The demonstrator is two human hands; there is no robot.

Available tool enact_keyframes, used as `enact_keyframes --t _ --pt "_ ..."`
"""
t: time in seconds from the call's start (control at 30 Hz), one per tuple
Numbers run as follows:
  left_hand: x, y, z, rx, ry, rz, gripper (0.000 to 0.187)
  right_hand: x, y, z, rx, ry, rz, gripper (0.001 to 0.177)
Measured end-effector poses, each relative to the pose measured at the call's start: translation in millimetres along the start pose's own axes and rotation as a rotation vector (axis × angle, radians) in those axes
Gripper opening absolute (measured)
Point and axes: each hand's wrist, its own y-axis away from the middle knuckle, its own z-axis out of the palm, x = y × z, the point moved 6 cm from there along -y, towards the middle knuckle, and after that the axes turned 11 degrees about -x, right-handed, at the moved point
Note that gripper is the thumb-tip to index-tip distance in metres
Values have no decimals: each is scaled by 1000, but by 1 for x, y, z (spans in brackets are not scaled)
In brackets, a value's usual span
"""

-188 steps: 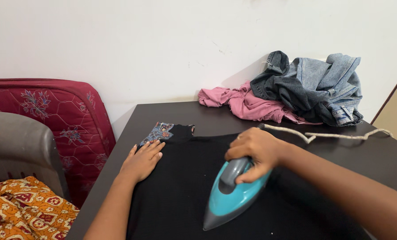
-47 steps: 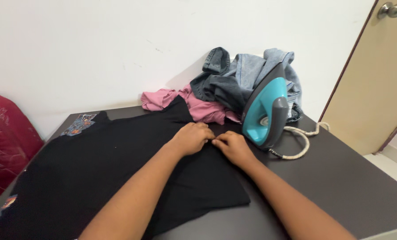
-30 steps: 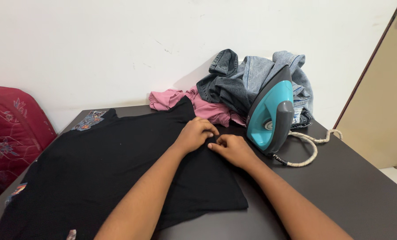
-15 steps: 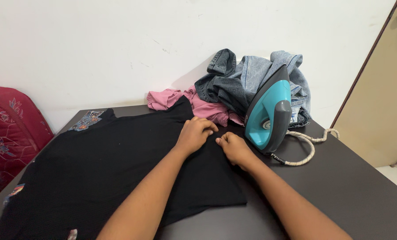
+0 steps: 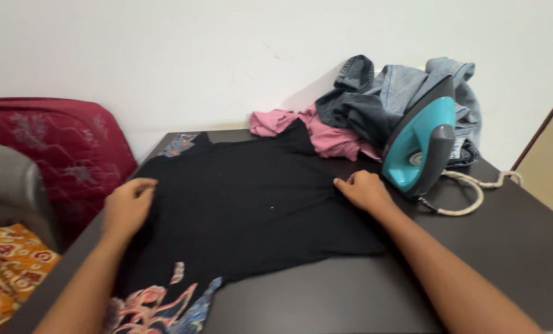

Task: The person irons a black patterned dress laid flat on a dark table. They smooth the fabric with their hands, use a teal electric iron to press the body and sleeves, and repeatedly adjust the garment's position to cover different areas.

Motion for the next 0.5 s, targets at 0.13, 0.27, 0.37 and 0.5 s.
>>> enact_keyframes --t 0.13,0.27,0.37,0.5 --pt "-66 11 -40 35 -70 -92 36 -12 -1 3 -104 181 182 63" --pt "-104 19 -42 -30 -76 -155 43 -12 -14 7 -123 177 150 48" --pt "-98 24 -32 -27 -125 95 48 -8 -22 0 62 53 90 42" --pt "-86 25 -12 -178 -338 249 63 -7 -17 -1 253 -190 3 39"
